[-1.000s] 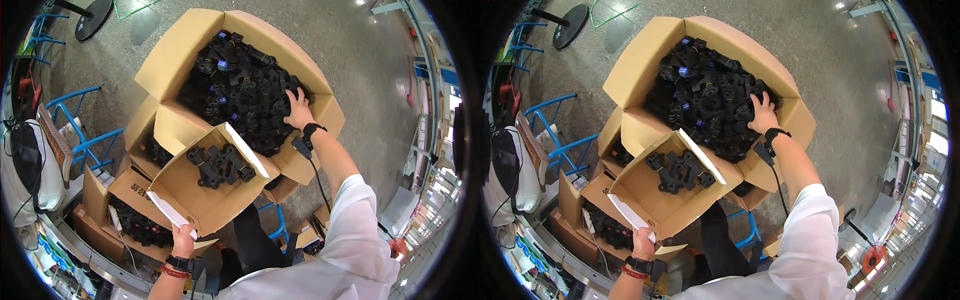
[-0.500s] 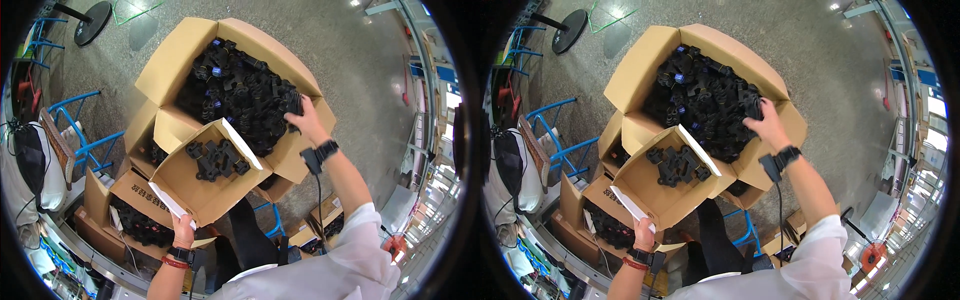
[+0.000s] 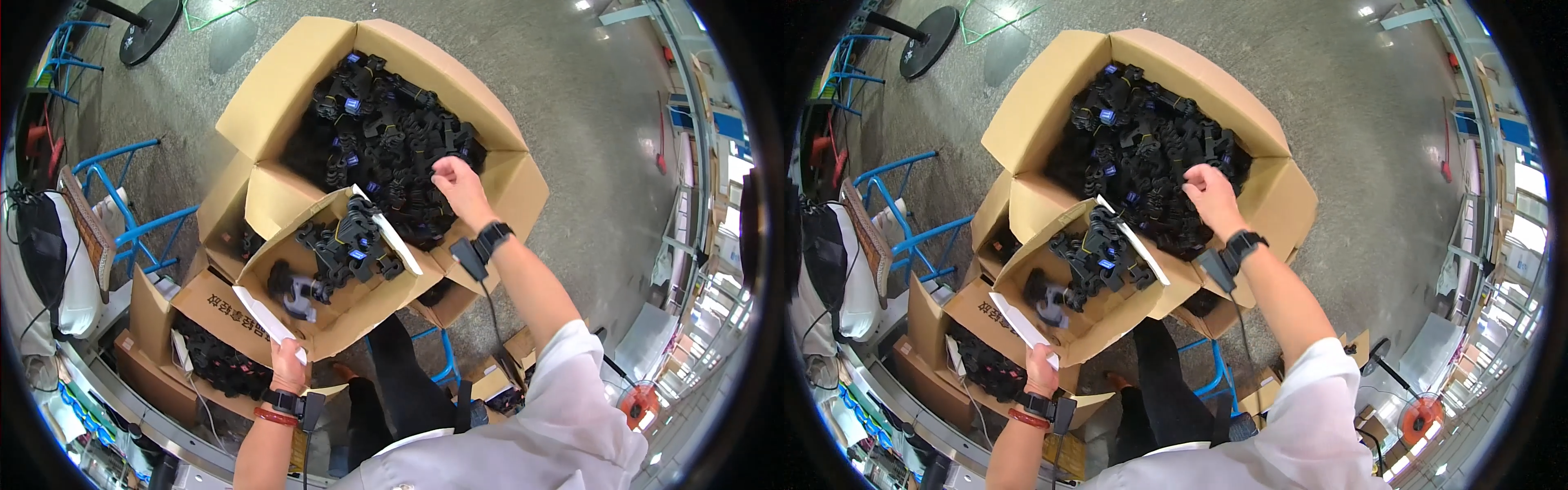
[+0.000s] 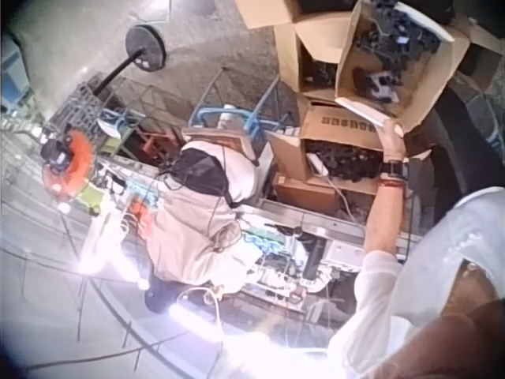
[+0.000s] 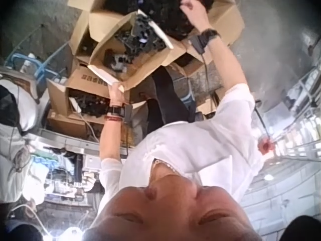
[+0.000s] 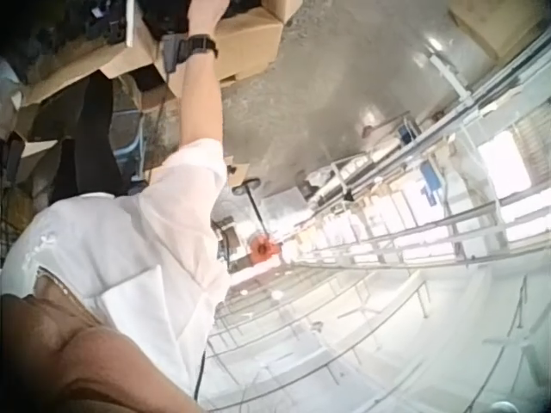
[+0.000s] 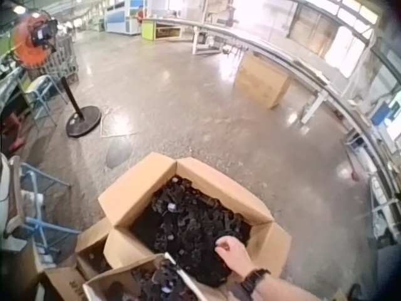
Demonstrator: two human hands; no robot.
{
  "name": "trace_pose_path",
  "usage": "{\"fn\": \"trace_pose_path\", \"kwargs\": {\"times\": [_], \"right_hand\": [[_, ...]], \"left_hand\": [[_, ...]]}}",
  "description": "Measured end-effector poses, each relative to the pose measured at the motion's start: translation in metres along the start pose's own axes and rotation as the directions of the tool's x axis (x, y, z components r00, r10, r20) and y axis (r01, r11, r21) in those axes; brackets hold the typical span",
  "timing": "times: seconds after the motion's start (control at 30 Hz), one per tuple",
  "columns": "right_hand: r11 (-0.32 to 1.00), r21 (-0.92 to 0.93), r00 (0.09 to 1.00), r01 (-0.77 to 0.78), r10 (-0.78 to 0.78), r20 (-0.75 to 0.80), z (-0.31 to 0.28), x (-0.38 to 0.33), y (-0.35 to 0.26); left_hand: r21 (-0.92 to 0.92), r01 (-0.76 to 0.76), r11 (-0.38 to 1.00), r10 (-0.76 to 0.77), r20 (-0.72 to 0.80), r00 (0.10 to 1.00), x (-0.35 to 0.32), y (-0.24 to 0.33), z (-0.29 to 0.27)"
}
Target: The person is assembling plastic and rubber shoe components on an industrial assembly line.
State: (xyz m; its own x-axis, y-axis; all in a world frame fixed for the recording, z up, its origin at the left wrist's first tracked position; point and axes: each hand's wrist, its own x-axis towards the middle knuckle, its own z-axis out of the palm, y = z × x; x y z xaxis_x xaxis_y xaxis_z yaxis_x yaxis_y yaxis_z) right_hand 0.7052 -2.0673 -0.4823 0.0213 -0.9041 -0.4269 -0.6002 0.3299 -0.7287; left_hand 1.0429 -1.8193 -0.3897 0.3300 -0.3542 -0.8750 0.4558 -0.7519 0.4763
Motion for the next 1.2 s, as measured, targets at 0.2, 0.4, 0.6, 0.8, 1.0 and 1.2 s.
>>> {"fn": "trace_pose_path", "kwargs": {"times": [0.2,0.4,0.6,0.8,1.0,1.2], "right_hand": [[0.539,-0.826,0.966,0.162,0.085,0.245,0.023,-0.006,0.028],[0.696,-0.681,0.919,0.228,0.077,0.386,0.021,0.0,0.047],[0.967,-0.253,0.98,0.044,0.007,0.198,-0.007,-0.004,0.048],[0.944,0.274,0.976,-0.181,0.137,0.17,-0.058,-0.025,-0.031],[0.871,0.463,0.861,0.165,-0.356,0.364,-0.012,-0.072,-0.111],[0.944,-0.323,0.99,0.071,-0.026,0.141,0.044,-0.016,0.014]], "left_hand": [[-0.011,-0.071,0.997,0.071,0.041,0.997,0.008,-0.002,-0.001],[-0.03,-0.062,0.998,0.062,0.0,0.998,-0.003,0.0,0.004],[0.085,-0.091,0.992,0.09,0.013,0.996,0.0,-0.009,-0.019],[0.055,-0.132,0.99,0.132,0.002,0.991,-0.005,-0.006,-0.018],[0.089,-0.137,0.987,0.137,-0.005,0.99,-0.009,-0.009,-0.02],[0.041,-0.076,0.996,0.078,-0.029,0.997,-0.002,-0.009,-0.015]]}}
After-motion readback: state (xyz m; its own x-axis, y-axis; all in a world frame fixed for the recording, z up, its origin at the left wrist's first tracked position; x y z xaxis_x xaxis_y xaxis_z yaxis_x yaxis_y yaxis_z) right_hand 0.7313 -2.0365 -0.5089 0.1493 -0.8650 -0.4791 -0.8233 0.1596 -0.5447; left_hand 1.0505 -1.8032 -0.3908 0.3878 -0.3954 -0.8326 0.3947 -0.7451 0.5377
